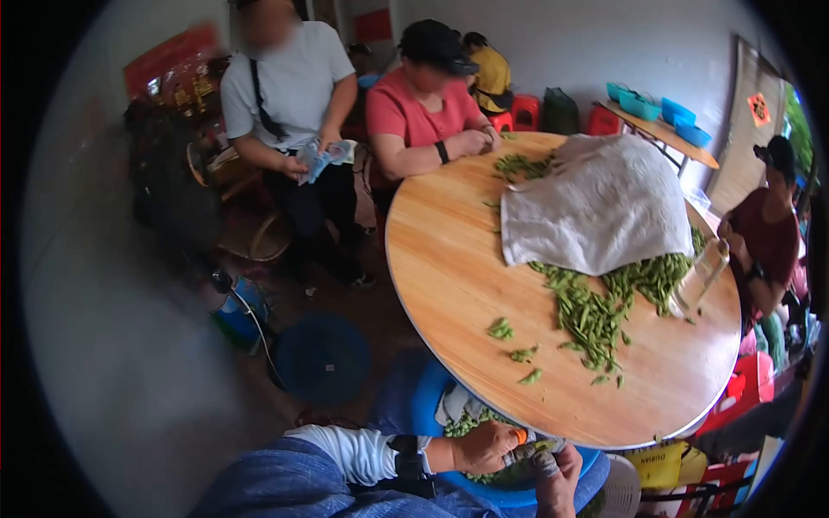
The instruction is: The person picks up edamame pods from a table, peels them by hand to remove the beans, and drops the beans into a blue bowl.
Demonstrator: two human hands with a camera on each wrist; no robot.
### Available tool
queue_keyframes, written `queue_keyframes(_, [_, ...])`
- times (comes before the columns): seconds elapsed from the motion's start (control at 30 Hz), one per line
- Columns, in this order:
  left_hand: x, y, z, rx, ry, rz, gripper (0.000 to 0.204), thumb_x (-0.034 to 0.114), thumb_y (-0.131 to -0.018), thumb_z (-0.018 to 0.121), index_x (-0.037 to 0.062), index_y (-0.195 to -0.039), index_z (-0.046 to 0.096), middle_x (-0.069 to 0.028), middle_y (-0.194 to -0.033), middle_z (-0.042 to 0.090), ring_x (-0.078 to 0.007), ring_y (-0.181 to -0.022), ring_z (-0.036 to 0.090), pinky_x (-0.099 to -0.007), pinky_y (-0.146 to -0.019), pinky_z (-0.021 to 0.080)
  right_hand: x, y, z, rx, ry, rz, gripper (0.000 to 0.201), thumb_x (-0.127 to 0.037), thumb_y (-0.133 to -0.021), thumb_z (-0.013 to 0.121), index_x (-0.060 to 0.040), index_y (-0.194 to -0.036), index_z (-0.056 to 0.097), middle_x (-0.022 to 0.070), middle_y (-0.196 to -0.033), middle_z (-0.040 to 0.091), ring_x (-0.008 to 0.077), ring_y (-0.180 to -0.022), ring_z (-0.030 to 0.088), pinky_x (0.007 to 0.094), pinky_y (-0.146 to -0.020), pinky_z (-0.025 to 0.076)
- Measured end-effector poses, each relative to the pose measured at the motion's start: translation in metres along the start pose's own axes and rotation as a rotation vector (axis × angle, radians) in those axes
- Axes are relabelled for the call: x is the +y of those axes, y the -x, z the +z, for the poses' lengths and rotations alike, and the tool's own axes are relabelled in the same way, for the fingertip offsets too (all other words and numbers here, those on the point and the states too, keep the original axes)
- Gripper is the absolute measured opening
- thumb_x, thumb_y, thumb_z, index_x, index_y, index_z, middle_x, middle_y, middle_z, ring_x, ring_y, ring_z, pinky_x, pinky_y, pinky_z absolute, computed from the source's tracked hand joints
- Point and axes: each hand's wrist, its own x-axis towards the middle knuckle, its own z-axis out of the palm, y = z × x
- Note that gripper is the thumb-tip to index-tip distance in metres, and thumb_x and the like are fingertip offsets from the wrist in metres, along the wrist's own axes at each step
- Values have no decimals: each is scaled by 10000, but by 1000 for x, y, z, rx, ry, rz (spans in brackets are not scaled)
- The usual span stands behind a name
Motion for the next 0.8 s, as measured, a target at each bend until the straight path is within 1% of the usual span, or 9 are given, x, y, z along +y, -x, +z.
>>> queue_keyframes(0.13, [9,-4,-1,56,381,-116,237,90,-796,472,-11,-1010,483,-157,-902,573,-277,-833,566,-323,-742,426,-46,13,27,-43,153,-50,139,-61,-804,552,4,-926,571,11,-857,587,90,-773,506,201,-689,396])
queue_keyframes(0.2, [14,-6,-5,67,489,-165,228,89,-827,418,-25,-1015,478,-185,-884,570,-292,-846,564,-319,-739,416,-41,14,26,-54,218,-66,111,-67,-808,552,3,-893,555,16,-848,570,90,-775,497,204,-693,396])
queue_keyframes(0.23, [12,-7,-5,79,540,-174,200,95,-835,418,-24,-983,481,-177,-854,573,-251,-817,564,-324,-740,408,-35,15,24,-63,264,-93,111,-70,-810,551,5,-892,553,20,-844,566,90,-774,496,204,-694,397])
queue_keyframes(0.33, [0,-2,-1,-39,456,-319,163,92,-830,432,-27,-932,477,-181,-824,566,-259,-774,556,-327,-717,409,-32,15,24,-91,381,-104,106,-87,-813,555,11,-852,546,23,-803,539,88,-746,480,204,-671,395])
queue_keyframes(0.47, [-3,5,-6,-62,358,-313,125,69,-790,464,-26,-871,466,-189,-781,553,-277,-749,550,-334,-678,412,-19,15,21,-114,404,38,115,-107,-803,574,3,-827,552,1,-752,530,73,-681,467,192,-609,383])
queue_keyframes(0.57, [-28,13,9,-230,412,-453,147,99,-827,458,-7,-921,497,-103,-773,567,-151,-729,511,-310,-658,426,18,7,-3,-154,462,80,135,-42,-758,574,29,-871,557,24,-782,565,86,-708,504,222,-627,418])
queue_keyframes(0.6, [-27,15,12,-121,495,-375,112,47,-788,447,-7,-870,501,-84,-712,531,-123,-668,486,-275,-595,405,19,6,-4,-189,462,84,156,-27,-760,560,35,-901,542,10,-769,544,77,-691,483,218,-598,411])
queue_keyframes(0.63, [-5,7,-3,-176,577,-606,140,40,-791,439,-10,-904,504,-68,-718,531,-113,-664,477,-266,-591,404,26,7,-7,-166,448,117,148,-13,-751,562,43,-887,541,9,-743,529,72,-678,463,214,-576,399])
queue_keyframes(0.8, [-33,20,25,-90,913,-905,172,27,-785,408,56,-903,529,20,-682,477,-59,-568,421,-197,-485,335,29,6,-10,-208,550,213,95,7,-750,554,49,-834,552,9,-694,497,64,-645,420,215,-542,377])
